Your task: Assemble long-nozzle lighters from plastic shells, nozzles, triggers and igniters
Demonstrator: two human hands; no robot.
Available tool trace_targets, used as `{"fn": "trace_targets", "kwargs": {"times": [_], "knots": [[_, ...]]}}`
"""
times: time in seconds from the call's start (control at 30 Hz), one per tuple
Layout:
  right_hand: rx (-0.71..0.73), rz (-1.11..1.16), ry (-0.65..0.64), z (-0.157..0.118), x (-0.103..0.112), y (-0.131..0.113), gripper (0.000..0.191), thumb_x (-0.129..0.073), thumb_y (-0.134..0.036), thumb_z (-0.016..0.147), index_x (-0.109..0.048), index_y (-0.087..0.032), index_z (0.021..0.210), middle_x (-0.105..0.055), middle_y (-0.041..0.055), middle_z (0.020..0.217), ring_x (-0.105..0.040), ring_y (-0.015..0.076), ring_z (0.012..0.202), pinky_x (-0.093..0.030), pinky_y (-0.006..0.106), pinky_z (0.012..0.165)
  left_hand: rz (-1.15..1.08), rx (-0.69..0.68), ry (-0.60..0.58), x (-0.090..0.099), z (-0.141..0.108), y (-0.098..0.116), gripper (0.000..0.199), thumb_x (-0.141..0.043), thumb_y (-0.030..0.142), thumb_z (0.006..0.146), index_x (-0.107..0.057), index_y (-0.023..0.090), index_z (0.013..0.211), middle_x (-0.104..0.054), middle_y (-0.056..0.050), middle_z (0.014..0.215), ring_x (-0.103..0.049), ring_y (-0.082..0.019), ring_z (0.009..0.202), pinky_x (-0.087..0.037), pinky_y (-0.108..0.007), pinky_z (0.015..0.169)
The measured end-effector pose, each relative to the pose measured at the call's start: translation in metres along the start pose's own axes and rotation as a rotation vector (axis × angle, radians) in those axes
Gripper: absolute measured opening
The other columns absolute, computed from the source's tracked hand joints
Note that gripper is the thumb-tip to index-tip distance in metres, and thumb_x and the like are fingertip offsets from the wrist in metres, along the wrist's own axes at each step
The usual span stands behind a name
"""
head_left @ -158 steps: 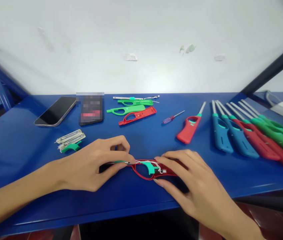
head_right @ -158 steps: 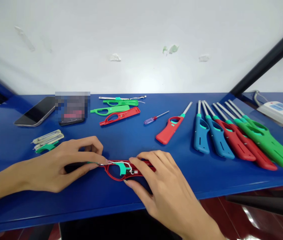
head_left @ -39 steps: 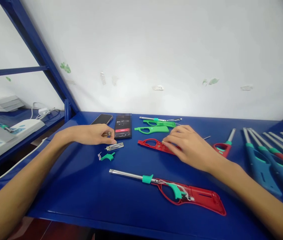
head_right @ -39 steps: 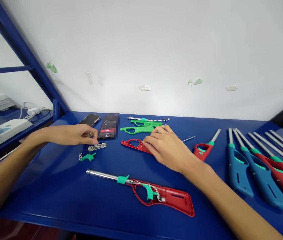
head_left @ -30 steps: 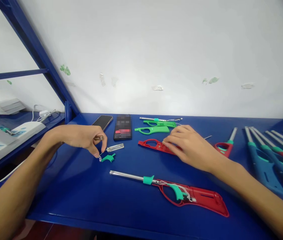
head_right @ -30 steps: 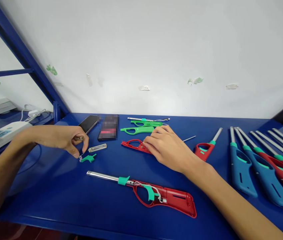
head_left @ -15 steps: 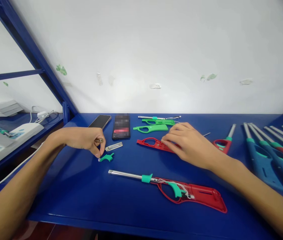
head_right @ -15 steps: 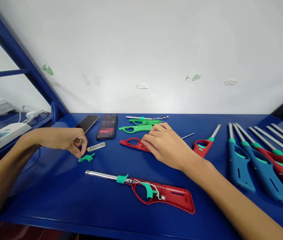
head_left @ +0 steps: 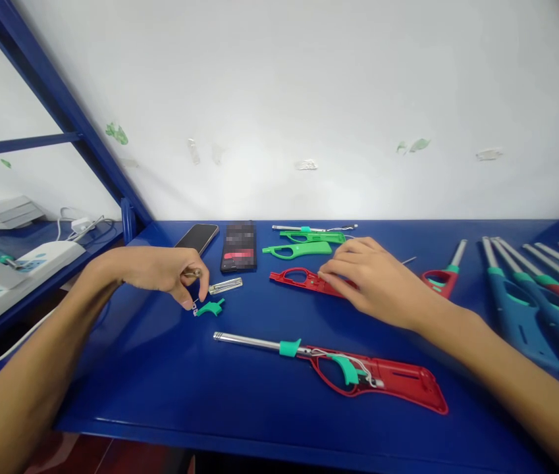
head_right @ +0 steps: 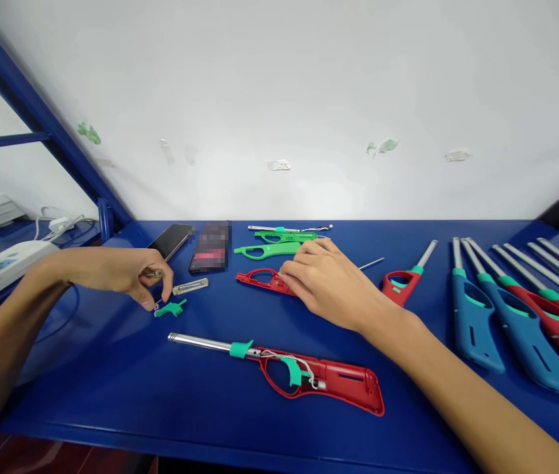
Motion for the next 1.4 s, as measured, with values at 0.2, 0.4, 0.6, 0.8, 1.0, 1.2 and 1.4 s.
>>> {"fn": "trace_targets", "kwargs": {"times": [0.2, 0.4, 0.6, 0.8, 1.0, 1.2, 1.4], "knots": [[0.005, -0.003, 0.006, -0.001, 0.001, 0.0, 0.031, -0.047, -0.03, 0.111, -0.075, -0.02, 0.101, -0.075, 0.0063, 0.094, -0.064, 0.0256, 0.095, -0.042, 0.041, 0.09, -0.03, -0.009, -0.055, -0.005, 0.006, 0.001, 0.013, -0.082, 0.031, 0.075, -0.079, 0.02, 0.078, -0.036, 0.005, 0.057, -0.032, -0.011, 0.054, -0.026, -0.027, 0.052], [0.002, -0.001, 0.002, -0.001, 0.001, -0.001, 0.032, -0.047, -0.031, 0.111, -0.075, -0.02, 0.101, -0.075, 0.0058, 0.094, -0.064, 0.0249, 0.094, -0.042, 0.04, 0.089, -0.041, -0.015, -0.053, -0.007, 0.006, 0.002, 0.009, -0.081, 0.027, 0.076, -0.078, 0.019, 0.077, -0.044, 0.004, 0.057, -0.037, -0.012, 0.054, -0.03, -0.026, 0.053], [0.001, -0.001, -0.004, 0.001, -0.001, -0.001, 0.032, -0.047, -0.031, 0.111, -0.075, -0.02, 0.102, -0.076, 0.0058, 0.095, -0.064, 0.0248, 0.095, -0.042, 0.041, 0.09, -0.036, -0.031, -0.028, -0.009, 0.009, -0.002, 0.01, -0.082, 0.027, 0.075, -0.078, 0.019, 0.077, -0.048, 0.004, 0.059, -0.041, -0.011, 0.055, -0.034, -0.025, 0.054], [-0.001, -0.006, -0.017, 0.0, 0.0, -0.001, 0.032, -0.047, -0.031, 0.111, -0.075, -0.02, 0.102, -0.076, 0.0065, 0.096, -0.064, 0.0248, 0.095, -0.042, 0.041, 0.089, -0.01, -0.05, 0.032, -0.009, 0.01, -0.001, 0.016, -0.081, 0.034, 0.077, -0.078, 0.019, 0.08, -0.065, 0.0, 0.065, -0.054, -0.014, 0.058, -0.039, -0.025, 0.055], [-0.008, -0.004, -0.034, 0.0, 0.001, -0.001, 0.032, -0.046, -0.03, 0.111, -0.075, -0.021, 0.103, -0.076, 0.007, 0.097, -0.064, 0.0249, 0.096, -0.043, 0.042, 0.09, 0.037, -0.054, 0.094, -0.009, 0.013, -0.001, 0.017, -0.078, 0.033, 0.077, -0.079, 0.017, 0.083, -0.075, -0.006, 0.077, -0.065, -0.018, 0.067, -0.045, -0.026, 0.062], [-0.007, 0.003, -0.042, 0.0, 0.001, -0.001, 0.031, -0.046, -0.03, 0.111, -0.075, -0.02, 0.104, -0.076, 0.007, 0.096, -0.064, 0.0249, 0.096, -0.043, 0.043, 0.091, 0.099, -0.017, 0.115, -0.011, 0.011, 0.003, 0.013, -0.071, 0.029, 0.079, -0.077, 0.018, 0.083, -0.076, -0.004, 0.079, -0.067, -0.017, 0.071, -0.045, -0.025, 0.065], [-0.006, 0.006, -0.039, 0.0, 0.001, -0.001, 0.03, -0.047, -0.028, 0.11, -0.075, -0.02, 0.104, -0.076, 0.007, 0.096, -0.064, 0.0257, 0.097, -0.044, 0.044, 0.093, 0.117, 0.014, 0.144, -0.01, 0.01, 0.005, 0.013, -0.071, 0.03, 0.08, -0.076, 0.019, 0.084, -0.073, -0.002, 0.076, -0.062, -0.015, 0.066, -0.042, -0.024, 0.061]]}}
Point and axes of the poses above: each hand's wrist, its own z-axis towards the middle knuckle, its own x-axis out of the back of the hand, y = z × x, the point moved 2 cm from there along z, towards the middle knuckle
